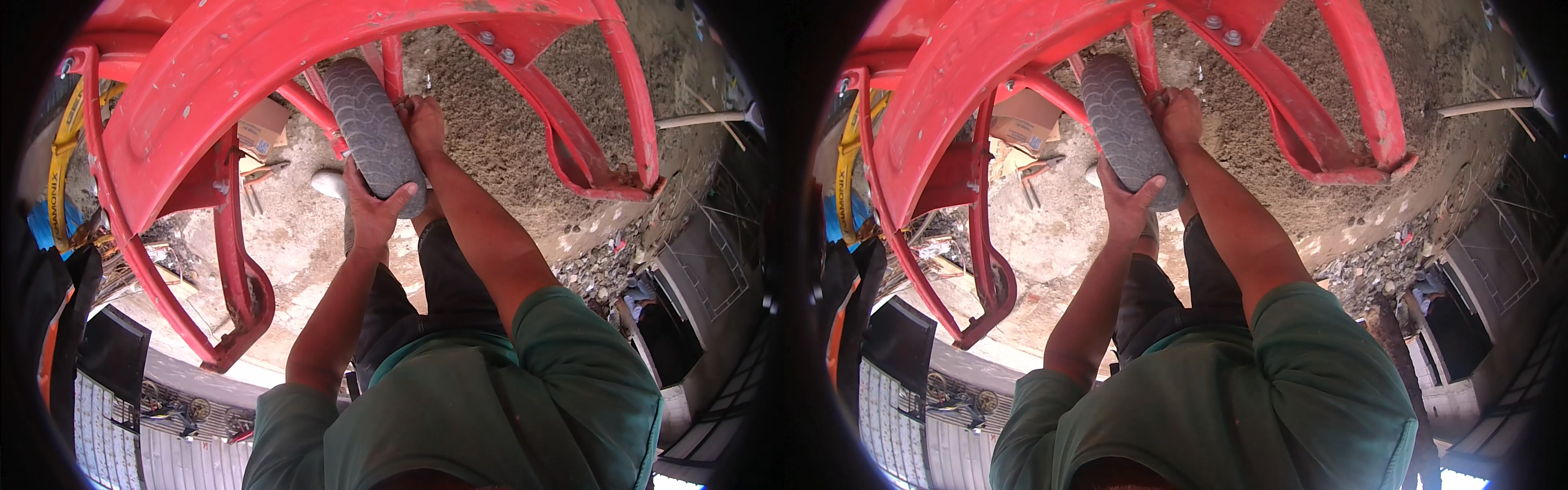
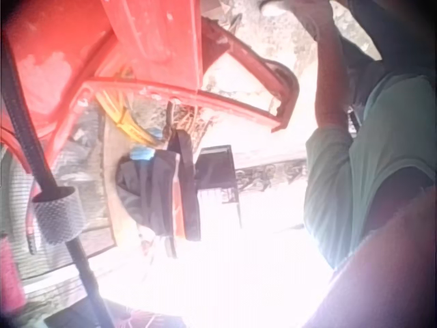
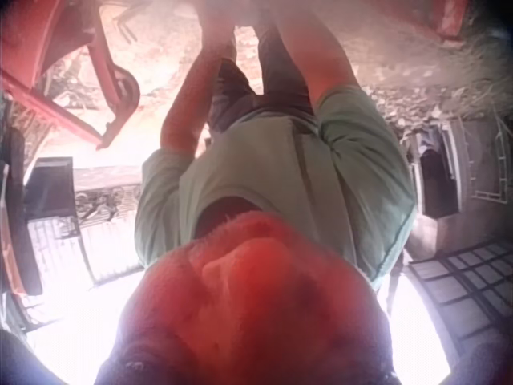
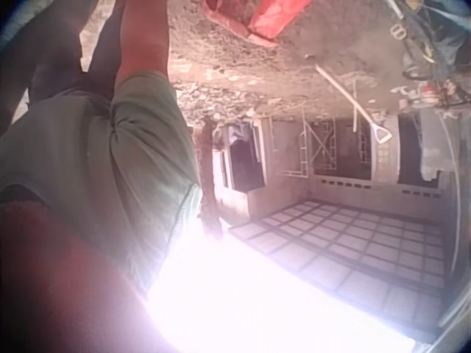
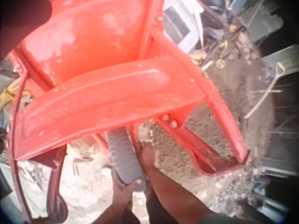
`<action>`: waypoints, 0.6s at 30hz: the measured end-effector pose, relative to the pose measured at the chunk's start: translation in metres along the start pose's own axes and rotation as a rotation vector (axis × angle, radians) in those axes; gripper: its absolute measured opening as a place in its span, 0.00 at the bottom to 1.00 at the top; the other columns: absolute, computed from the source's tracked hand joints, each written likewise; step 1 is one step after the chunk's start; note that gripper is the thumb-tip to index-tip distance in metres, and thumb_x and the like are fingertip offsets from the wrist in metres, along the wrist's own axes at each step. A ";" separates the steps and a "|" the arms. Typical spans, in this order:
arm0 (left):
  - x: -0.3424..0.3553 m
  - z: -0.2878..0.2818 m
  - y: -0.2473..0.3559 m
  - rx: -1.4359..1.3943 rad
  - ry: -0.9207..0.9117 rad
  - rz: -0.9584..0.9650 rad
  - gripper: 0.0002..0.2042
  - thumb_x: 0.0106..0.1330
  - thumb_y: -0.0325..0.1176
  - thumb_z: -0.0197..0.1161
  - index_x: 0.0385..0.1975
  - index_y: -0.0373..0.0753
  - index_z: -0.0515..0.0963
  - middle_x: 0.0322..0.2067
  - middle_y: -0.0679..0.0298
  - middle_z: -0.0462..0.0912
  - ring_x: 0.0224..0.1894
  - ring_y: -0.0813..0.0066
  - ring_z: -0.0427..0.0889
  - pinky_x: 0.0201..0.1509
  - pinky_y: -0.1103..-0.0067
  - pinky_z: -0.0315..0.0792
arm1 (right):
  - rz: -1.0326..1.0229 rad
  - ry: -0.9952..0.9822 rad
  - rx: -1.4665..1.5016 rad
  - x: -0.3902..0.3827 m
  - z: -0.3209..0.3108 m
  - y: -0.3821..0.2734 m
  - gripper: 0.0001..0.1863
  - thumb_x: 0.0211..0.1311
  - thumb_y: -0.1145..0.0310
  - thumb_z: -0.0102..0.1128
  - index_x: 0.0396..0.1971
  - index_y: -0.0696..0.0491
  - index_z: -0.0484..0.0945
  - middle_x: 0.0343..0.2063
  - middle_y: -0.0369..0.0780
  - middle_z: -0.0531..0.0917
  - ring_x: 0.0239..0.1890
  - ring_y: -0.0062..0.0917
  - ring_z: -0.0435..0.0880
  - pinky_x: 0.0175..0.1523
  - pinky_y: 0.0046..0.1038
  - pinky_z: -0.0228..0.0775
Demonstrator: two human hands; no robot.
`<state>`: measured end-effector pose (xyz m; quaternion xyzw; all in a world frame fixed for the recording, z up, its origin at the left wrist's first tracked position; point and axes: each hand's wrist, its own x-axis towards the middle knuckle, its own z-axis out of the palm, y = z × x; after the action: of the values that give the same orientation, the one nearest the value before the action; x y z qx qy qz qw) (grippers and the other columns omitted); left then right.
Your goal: The person uses a wrench to tighten bolts on the wheel axle of a red wheelbarrow. They repeatedly adjust the tool and reposition their hands to secure the wheel attachment.
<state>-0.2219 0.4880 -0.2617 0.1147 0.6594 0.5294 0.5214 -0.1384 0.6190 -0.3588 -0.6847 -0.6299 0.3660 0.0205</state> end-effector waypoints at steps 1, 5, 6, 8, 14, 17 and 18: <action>0.001 0.000 0.000 -0.004 -0.002 -0.002 0.51 0.45 0.31 0.80 0.68 0.32 0.52 0.58 0.54 0.65 0.60 0.64 0.68 0.65 0.68 0.65 | 0.012 -0.003 0.001 0.001 0.003 0.002 0.13 0.59 0.60 0.61 0.35 0.53 0.84 0.36 0.52 0.79 0.45 0.48 0.77 0.54 0.43 0.69; 0.003 -0.001 -0.001 0.039 -0.017 0.008 0.51 0.46 0.30 0.80 0.68 0.32 0.51 0.58 0.54 0.65 0.60 0.64 0.68 0.64 0.68 0.65 | 0.012 0.045 0.021 0.001 0.009 0.006 0.12 0.60 0.60 0.60 0.33 0.55 0.81 0.35 0.53 0.79 0.44 0.49 0.78 0.53 0.45 0.69; 0.003 -0.002 -0.001 0.051 -0.019 0.015 0.51 0.46 0.30 0.80 0.68 0.33 0.51 0.58 0.54 0.65 0.60 0.64 0.68 0.64 0.68 0.65 | 0.014 0.068 0.008 0.000 0.009 0.006 0.12 0.60 0.60 0.60 0.33 0.55 0.80 0.35 0.53 0.79 0.43 0.49 0.78 0.52 0.45 0.69; 0.004 -0.003 -0.003 0.072 -0.025 0.031 0.50 0.46 0.31 0.80 0.68 0.33 0.51 0.58 0.54 0.65 0.60 0.64 0.68 0.64 0.68 0.65 | -0.029 0.108 -0.007 0.001 0.008 0.009 0.12 0.60 0.61 0.61 0.31 0.55 0.78 0.34 0.53 0.79 0.42 0.49 0.77 0.51 0.46 0.69; 0.004 -0.003 0.001 0.020 -0.047 0.036 0.51 0.48 0.32 0.79 0.69 0.33 0.49 0.58 0.54 0.65 0.60 0.64 0.68 0.64 0.67 0.66 | -0.098 0.082 0.044 0.001 0.003 0.006 0.12 0.55 0.64 0.66 0.28 0.55 0.76 0.32 0.50 0.78 0.39 0.48 0.77 0.47 0.46 0.69; 0.003 -0.001 0.006 -0.141 -0.049 0.029 0.48 0.53 0.32 0.76 0.69 0.34 0.49 0.58 0.53 0.66 0.59 0.64 0.70 0.63 0.68 0.67 | -0.116 0.072 0.037 0.002 0.004 0.008 0.12 0.54 0.64 0.68 0.27 0.55 0.75 0.31 0.49 0.77 0.37 0.46 0.77 0.45 0.44 0.69; 0.003 -0.002 0.003 -0.180 -0.047 0.018 0.46 0.55 0.33 0.75 0.69 0.34 0.49 0.57 0.53 0.66 0.58 0.65 0.71 0.62 0.69 0.67 | -0.131 0.078 0.029 0.002 0.003 0.011 0.12 0.54 0.64 0.68 0.27 0.55 0.75 0.30 0.49 0.77 0.37 0.45 0.77 0.44 0.44 0.69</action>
<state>-0.2261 0.4901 -0.2611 0.0855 0.5957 0.5884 0.5401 -0.1310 0.6176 -0.3671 -0.6553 -0.6669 0.3459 0.0789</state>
